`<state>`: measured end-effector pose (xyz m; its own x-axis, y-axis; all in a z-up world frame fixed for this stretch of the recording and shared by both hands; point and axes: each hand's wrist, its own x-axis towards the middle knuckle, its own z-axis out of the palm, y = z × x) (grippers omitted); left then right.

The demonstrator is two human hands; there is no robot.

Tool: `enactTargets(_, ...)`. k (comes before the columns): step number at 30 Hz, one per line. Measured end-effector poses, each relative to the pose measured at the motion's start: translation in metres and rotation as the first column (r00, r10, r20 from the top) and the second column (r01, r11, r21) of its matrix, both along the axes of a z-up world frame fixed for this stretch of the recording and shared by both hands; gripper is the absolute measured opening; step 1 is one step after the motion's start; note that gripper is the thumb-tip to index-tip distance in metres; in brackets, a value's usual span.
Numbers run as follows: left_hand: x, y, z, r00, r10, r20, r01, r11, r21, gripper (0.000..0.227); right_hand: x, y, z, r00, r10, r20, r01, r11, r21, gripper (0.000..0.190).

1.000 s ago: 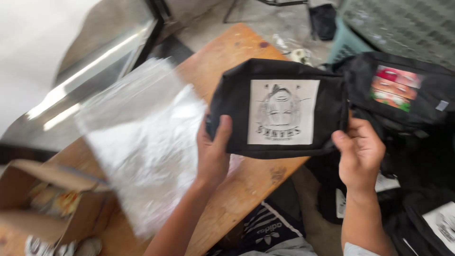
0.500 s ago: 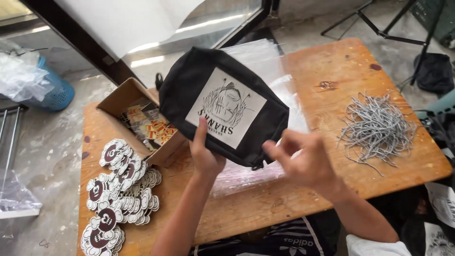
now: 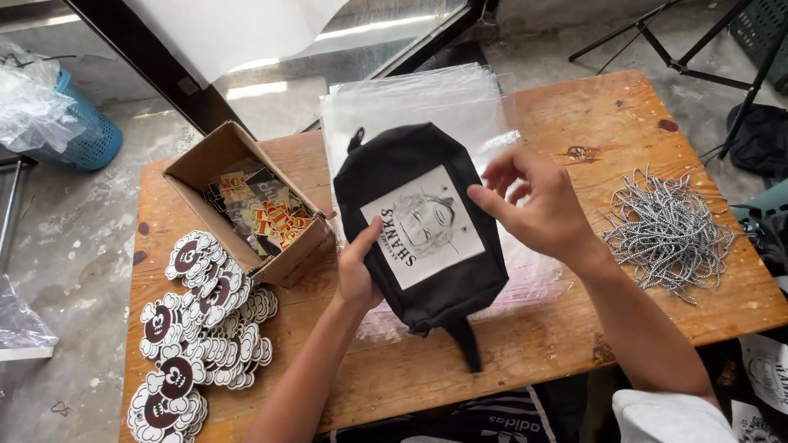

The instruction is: The person assembles small black pouches by attaching a flower-shaped keychain to the strap and placing a sticker inside. They then place the completed pouch into a clear plastic bag and add a small packet from a cardboard box before setting the package aside.

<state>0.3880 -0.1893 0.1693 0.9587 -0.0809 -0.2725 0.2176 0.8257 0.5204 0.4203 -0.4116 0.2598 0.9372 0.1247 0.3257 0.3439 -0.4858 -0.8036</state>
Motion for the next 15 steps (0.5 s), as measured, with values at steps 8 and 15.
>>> enactTargets(8, -0.007, 0.005, 0.024, 0.976, -0.148, 0.157, 0.136, 0.987, 0.087, 0.028, 0.018, 0.009, -0.003, 0.989, -0.023, 0.144, 0.033, 0.997, -0.068, 0.027)
enactTargets(15, -0.013, 0.001, 0.034, 0.974, -0.151, 0.172, 0.129, 0.983, 0.133, 0.021, 0.02, 0.009, -0.01, 0.999, -0.048, -0.003, 0.047, 0.993, -0.107, 0.016)
